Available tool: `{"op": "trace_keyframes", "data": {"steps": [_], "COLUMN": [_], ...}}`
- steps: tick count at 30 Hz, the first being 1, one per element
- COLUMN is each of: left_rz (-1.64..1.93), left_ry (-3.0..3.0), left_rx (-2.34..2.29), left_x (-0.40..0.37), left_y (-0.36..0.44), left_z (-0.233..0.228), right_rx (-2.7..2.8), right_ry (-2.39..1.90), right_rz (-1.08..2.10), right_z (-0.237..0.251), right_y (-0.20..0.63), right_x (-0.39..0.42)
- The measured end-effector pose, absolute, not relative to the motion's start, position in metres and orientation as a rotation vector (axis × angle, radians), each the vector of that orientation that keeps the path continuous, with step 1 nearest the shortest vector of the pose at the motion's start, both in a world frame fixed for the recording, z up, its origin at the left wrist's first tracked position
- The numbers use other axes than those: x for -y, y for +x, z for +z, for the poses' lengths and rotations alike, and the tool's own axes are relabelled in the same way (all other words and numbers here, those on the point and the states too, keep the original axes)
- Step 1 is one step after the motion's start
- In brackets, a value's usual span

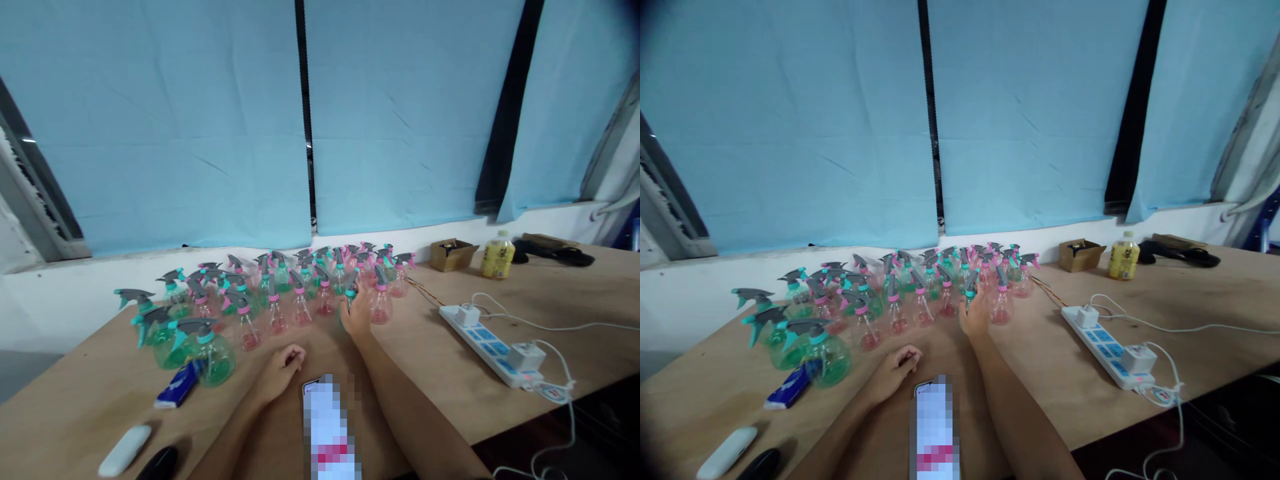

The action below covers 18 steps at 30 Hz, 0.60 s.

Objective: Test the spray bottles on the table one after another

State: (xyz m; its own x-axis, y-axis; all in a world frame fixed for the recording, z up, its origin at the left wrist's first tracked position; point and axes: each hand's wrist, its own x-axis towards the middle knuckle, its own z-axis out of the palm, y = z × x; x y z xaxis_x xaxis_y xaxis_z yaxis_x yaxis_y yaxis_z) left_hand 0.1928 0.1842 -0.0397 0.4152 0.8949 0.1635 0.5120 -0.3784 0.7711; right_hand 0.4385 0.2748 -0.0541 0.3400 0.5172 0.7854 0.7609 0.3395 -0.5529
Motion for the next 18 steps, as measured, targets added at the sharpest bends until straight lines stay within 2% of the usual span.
{"op": "trace_keyframes", "data": {"steps": [9, 18], "left_rz": [0.765, 0.778], "left_ry": [2.048, 2.049], "left_rx": [-1.206, -1.206], "left_x": [-0.1842, -0.1849], "left_y": [0.1925, 0.1934], "left_z": [-0.0386, -0.041], "right_rx": [1.233, 1.327], "right_ry": [-1.535, -1.434], "right_rz": [-0.257, -0.205], "right_z": [-0.055, -0.0645], "right_y": [0.4353, 0.4423], "right_x": [-0.2738, -0.2815]}}
